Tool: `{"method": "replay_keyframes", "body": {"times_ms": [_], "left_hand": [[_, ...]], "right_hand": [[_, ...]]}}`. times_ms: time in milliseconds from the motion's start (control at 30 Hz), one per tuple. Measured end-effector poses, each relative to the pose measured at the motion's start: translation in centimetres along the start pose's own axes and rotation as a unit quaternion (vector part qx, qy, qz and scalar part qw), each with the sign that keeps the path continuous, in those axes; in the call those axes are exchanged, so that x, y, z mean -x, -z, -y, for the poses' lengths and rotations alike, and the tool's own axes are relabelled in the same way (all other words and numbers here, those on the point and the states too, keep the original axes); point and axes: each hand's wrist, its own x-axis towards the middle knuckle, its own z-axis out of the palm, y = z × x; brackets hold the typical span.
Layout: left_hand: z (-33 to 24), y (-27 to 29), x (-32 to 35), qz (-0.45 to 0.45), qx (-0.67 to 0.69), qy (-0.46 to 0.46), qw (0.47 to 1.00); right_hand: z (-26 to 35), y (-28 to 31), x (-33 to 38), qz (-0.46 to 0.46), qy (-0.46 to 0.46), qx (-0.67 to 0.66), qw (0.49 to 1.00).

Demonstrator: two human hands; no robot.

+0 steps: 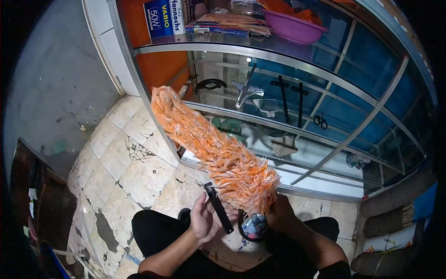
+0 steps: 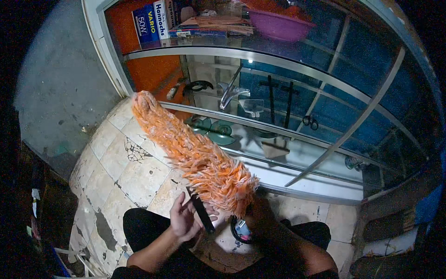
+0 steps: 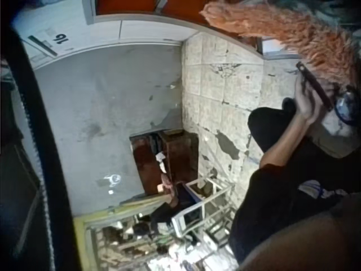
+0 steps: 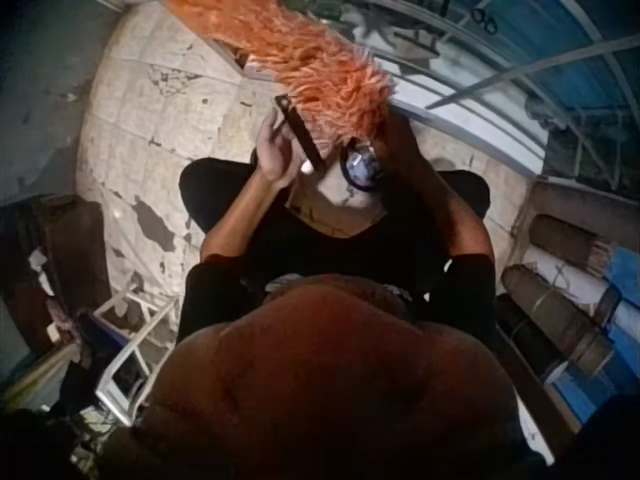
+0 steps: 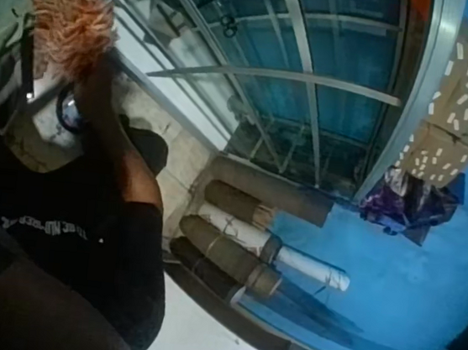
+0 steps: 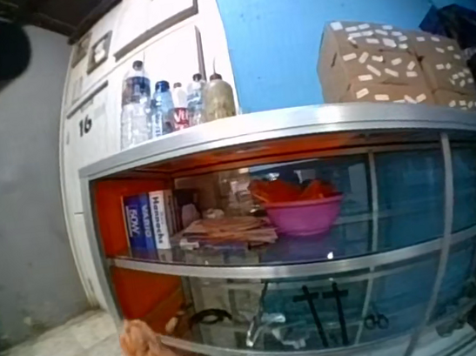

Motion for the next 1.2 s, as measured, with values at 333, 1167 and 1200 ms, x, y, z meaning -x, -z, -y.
{"method": "replay_keyframes", "body": {"times_ms": [333, 1167, 1200], "left_hand": [[-0.5, -0.2, -0.6, 0.009, 0.064, -0.192, 0.979], [-1.2, 0.6, -0.4, 0.101, 0.119, -0.149, 0.976], [-1.2, 0.6, -0.3, 0.117, 0.115, -0.138, 0.977]], "right_hand": [[-2.1, -4.4, 1.4, 0.102, 0.21, 0.199, 0.952], [0.8, -3.0, 0.5, 0.142, -0.057, 0.135, 0.979], [0.4, -2.8, 0.4, 0.13, -0.103, 0.112, 0.98]]}}
